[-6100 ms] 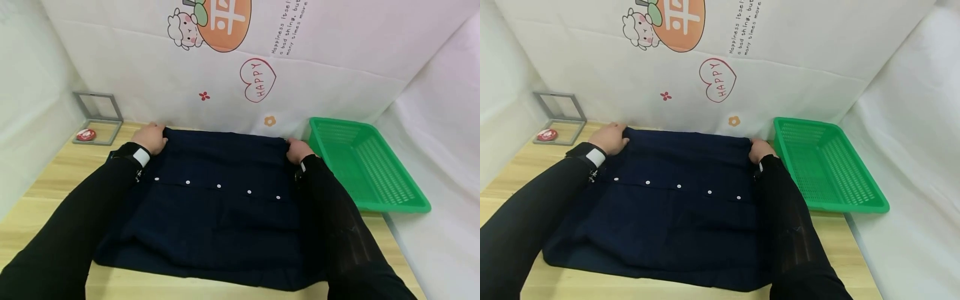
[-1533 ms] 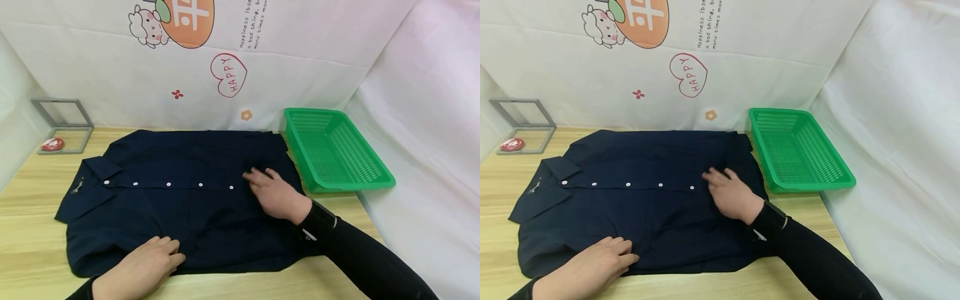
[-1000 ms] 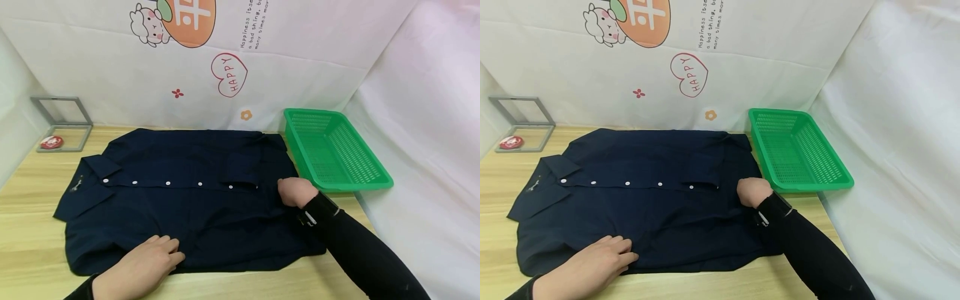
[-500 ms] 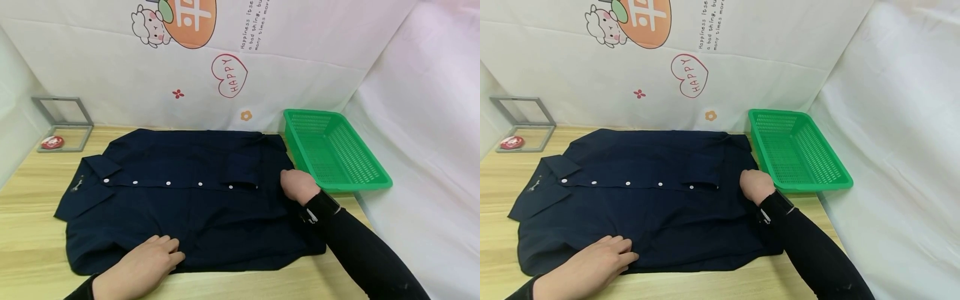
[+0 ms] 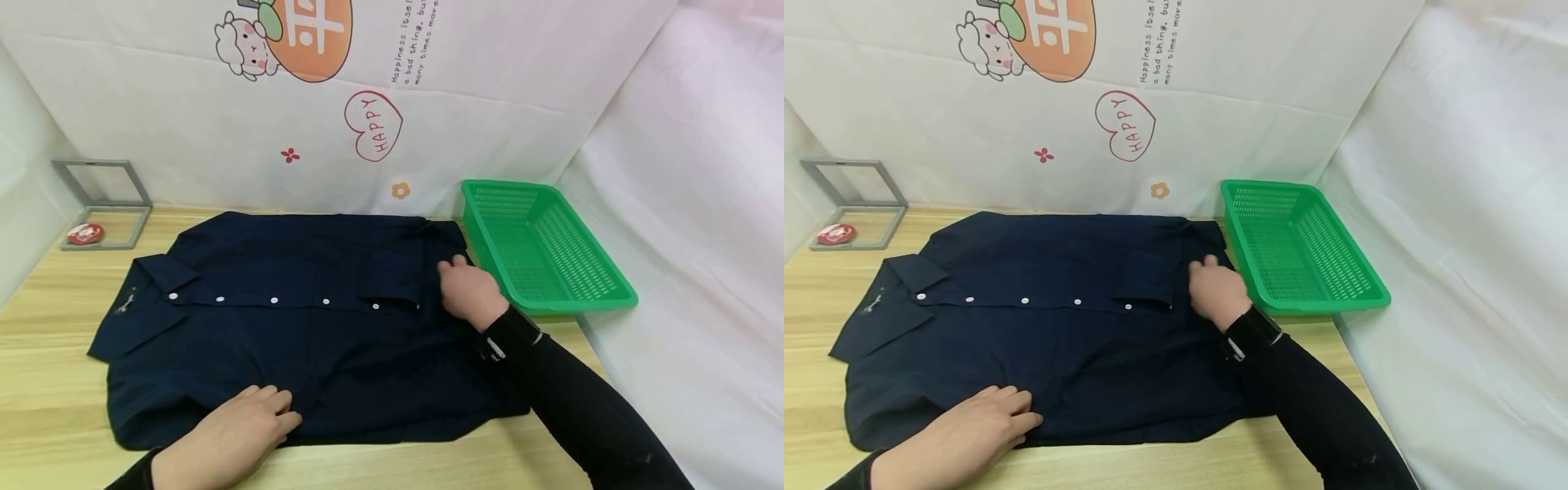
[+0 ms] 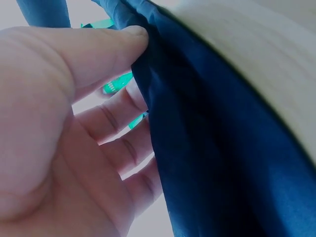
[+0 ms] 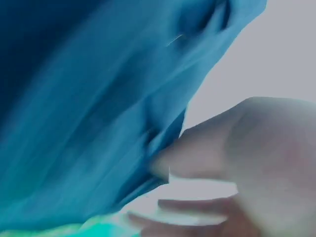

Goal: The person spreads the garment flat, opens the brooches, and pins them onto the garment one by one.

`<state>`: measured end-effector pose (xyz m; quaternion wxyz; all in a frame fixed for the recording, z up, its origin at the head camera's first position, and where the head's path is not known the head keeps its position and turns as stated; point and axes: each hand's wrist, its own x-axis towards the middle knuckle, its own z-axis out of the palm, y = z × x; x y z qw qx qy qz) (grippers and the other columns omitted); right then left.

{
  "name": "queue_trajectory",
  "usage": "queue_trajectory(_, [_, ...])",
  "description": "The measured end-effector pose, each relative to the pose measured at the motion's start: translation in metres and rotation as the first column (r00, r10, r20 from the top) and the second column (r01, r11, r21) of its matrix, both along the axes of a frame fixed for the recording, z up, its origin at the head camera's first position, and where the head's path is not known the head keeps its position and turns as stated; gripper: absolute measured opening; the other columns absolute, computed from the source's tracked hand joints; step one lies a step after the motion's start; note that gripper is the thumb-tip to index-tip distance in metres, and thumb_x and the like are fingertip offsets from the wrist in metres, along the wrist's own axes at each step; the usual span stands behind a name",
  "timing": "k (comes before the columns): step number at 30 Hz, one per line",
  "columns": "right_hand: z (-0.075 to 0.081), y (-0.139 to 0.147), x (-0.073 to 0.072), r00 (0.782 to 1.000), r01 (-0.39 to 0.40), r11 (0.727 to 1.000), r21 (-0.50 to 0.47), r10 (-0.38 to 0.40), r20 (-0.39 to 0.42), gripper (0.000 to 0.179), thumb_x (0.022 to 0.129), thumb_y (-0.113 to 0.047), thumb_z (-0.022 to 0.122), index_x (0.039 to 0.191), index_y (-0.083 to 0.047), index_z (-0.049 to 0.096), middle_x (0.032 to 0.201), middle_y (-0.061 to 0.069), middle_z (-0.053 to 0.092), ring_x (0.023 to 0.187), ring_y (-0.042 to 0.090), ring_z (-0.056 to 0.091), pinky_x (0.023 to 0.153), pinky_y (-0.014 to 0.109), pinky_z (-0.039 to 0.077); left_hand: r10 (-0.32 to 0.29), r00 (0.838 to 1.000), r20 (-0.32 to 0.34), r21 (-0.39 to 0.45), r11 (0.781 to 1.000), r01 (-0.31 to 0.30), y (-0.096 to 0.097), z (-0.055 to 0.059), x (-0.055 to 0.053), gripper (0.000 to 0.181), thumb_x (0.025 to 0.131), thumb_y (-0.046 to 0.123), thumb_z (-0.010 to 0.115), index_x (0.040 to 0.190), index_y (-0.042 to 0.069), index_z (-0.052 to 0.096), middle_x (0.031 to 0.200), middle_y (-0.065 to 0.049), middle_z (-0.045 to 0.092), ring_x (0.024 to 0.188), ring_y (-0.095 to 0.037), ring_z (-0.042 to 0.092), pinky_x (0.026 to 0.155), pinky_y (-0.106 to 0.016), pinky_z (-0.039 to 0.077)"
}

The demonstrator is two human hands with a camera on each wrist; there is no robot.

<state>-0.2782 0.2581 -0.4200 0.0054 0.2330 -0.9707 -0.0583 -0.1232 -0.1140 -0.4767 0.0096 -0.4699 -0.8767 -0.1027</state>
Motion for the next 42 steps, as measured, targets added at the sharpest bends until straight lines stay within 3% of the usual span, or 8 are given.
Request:
queue_trajectory(7, [-0.008, -0.046, 0.017, 0.955, -0.253, 0.967, 0.021, 0.246, 0.169, 0.037, 0.098, -0.024, 0.063, 0.133, -0.010, 0.065, 0.151, 0.024, 0.039, 0.139, 0.040, 0.035, 0.108, 0.054, 0.034, -0.018, 0.998, -0.054, 0.038, 0.999, 0.020, 0.001, -0.005, 0.003, 0.013, 0.084, 0.017, 0.076, 0.084, 0.027, 0.067, 0.075, 0.017, 0.038, 0.065, -0.003, 0.032, 0.057, -0.020, 0.030])
queue_trajectory(14, [-0.018, -0.029, 0.037, 0.980, 0.022, 0.995, 0.101, -0.001, -0.199, 0.030, 0.092, -0.014, 0.064, 0.107, 0.011, 0.064, 0.086, 0.019, 0.060, 0.066, 0.031, 0.060, 0.057, 0.043, 0.052, -0.018, 0.998, -0.067, 0.021, 1.000, 0.019, 0.003, -0.005, 0.004, 0.012, 0.086, 0.016, 0.073, 0.086, 0.026, 0.068, 0.076, 0.015, 0.038, 0.065, -0.003, 0.033, 0.057, -0.021, 0.030])
queue_trajectory(18, [-0.013, -0.012, 0.041, 0.970, 0.245, 0.967, 0.066, -0.244, -0.010, 0.028, 0.092, -0.010, 0.062, 0.102, 0.015, 0.064, 0.077, 0.022, 0.061, 0.059, 0.034, 0.059, 0.052, 0.046, 0.051, -0.001, 0.998, -0.056, 0.013, 1.000, 0.001, 0.002, -0.002, 0.005, 0.011, 0.085, 0.017, 0.074, 0.086, 0.026, 0.067, 0.076, 0.016, 0.038, 0.066, -0.004, 0.033, 0.058, -0.022, 0.030])
queue_trajectory(21, [-0.008, -0.001, 0.043, 0.912, 0.350, 0.930, 0.109, -0.365, 0.187, 0.036, 0.095, -0.012, 0.059, 0.119, 0.014, 0.061, 0.095, 0.026, 0.065, 0.072, 0.036, 0.064, 0.061, 0.049, 0.053, 0.024, 1.000, -0.005, 0.010, 1.000, -0.024, 0.001, 0.001, 0.006, 0.008, 0.088, 0.023, 0.074, 0.086, 0.026, 0.066, 0.077, 0.017, 0.038, 0.067, -0.004, 0.034, 0.059, -0.023, 0.033])
queue_trajectory(27, [-0.004, 0.014, 0.055, 0.934, 0.260, 0.960, 0.106, -0.278, 0.225, 0.048, 0.099, -0.019, 0.058, 0.139, 0.006, 0.051, 0.109, 0.025, 0.064, 0.095, 0.040, 0.063, 0.074, 0.052, 0.054, 0.126, 0.992, -0.012, 0.008, 0.992, -0.126, -0.010, 0.017, 0.001, 0.013, 0.092, 0.035, 0.071, 0.095, 0.023, 0.071, 0.083, 0.014, 0.044, 0.070, -0.006, 0.042, 0.059, -0.030, 0.039])
queue_trajectory(32, [-0.012, 0.028, 0.067, 0.885, 0.246, 0.958, 0.151, -0.285, 0.369, 0.066, 0.097, -0.033, 0.064, 0.149, 0.001, 0.042, 0.134, 0.031, 0.053, 0.121, 0.046, 0.052, 0.089, 0.055, 0.049, 0.407, 0.904, -0.131, -0.062, 0.907, -0.417, -0.053, 0.031, -0.023, 0.037, 0.087, 0.039, 0.076, 0.112, 0.012, 0.073, 0.101, -0.010, 0.062, 0.087, -0.033, 0.060, 0.066, -0.053, 0.048])
queue_trajectory(37, [-0.025, 0.041, 0.068, 0.862, 0.300, 0.939, 0.170, -0.343, 0.373, 0.071, 0.098, -0.040, 0.062, 0.153, -0.002, 0.037, 0.146, 0.036, 0.036, 0.130, 0.051, 0.040, 0.094, 0.060, 0.044, 0.606, 0.795, 0.031, -0.264, 0.772, -0.579, -0.112, 0.025, -0.050, 0.070, 0.090, 0.054, 0.067, 0.136, 0.002, 0.059, 0.133, -0.037, 0.049, 0.115, -0.063, 0.044, 0.080, -0.075, 0.040])
queue_trajectory(42, [-0.026, 0.044, 0.070, 0.895, 0.305, 0.944, 0.128, -0.330, 0.299, 0.073, 0.098, -0.037, 0.062, 0.153, 0.003, 0.033, 0.144, 0.037, 0.037, 0.126, 0.053, 0.043, 0.094, 0.060, 0.044, 0.624, 0.774, 0.106, -0.300, 0.762, -0.574, -0.136, 0.006, -0.055, 0.084, 0.093, 0.068, 0.050, 0.144, 0.000, 0.051, 0.142, -0.042, 0.035, 0.121, -0.071, 0.031, 0.082, -0.080, 0.035])
